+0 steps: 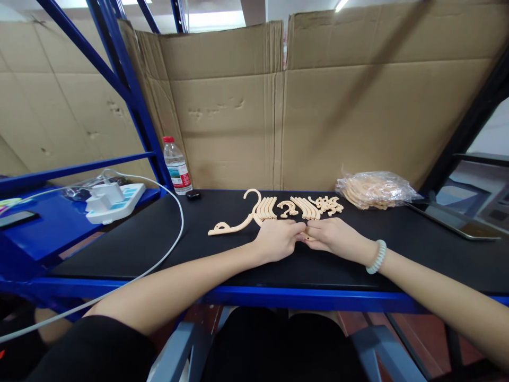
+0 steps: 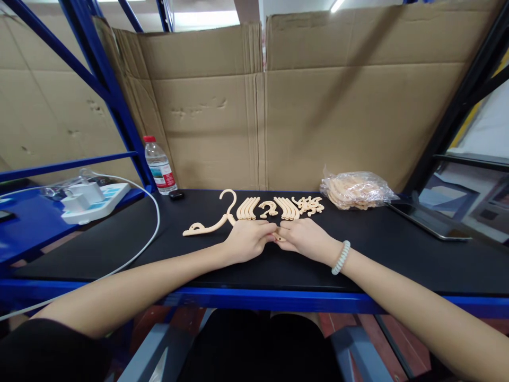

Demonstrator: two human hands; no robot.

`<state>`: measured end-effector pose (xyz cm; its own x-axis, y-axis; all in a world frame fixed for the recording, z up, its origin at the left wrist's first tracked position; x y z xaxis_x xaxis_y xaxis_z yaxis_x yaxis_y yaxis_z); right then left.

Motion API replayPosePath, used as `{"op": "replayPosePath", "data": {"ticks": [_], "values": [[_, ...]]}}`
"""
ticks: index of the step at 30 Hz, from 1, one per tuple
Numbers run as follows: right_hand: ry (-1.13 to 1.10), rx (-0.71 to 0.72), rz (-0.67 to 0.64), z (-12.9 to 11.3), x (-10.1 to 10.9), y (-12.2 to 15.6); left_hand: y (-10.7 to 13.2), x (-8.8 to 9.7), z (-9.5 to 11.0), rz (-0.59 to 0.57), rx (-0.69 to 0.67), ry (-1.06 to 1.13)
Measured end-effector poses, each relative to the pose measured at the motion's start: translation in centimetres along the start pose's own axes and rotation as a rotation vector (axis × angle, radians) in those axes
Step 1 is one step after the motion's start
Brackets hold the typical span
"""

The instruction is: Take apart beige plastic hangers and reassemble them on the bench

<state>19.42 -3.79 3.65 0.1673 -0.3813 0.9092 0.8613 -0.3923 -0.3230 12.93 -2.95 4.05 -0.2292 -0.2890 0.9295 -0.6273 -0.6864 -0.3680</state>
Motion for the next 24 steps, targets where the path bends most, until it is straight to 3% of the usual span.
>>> {"op": "replayPosePath", "data": {"ticks": [14, 21, 24], "values": [[-0.126, -0.021, 0.026, 0.4, -0.3, 0.0, 0.1, 0.3, 0.2, 0.002, -0.002, -0.009], [-0.231, -0.016, 0.077, 0.4, 0.6, 0.2, 0.5, 0.9, 0.7, 0.022, -0.053, -0.061], [-0.372, -0.038, 0.111, 0.7, 1.2, 0.1, 0.5, 1.3, 0.6, 0.046, -0.056, -0.083]]}}
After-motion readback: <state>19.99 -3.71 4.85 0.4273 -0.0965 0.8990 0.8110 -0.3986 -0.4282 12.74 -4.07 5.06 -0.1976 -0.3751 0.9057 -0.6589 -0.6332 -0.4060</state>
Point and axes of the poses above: each hand's wrist, its own y-axis away from the middle knuckle, its own x-axis out of the back of the hand, z = x × y, the point moved 9 cm from there along -y, towards the middle knuckle, and after that the axes turned 2 degrees about -z, right-handed, at the moved point
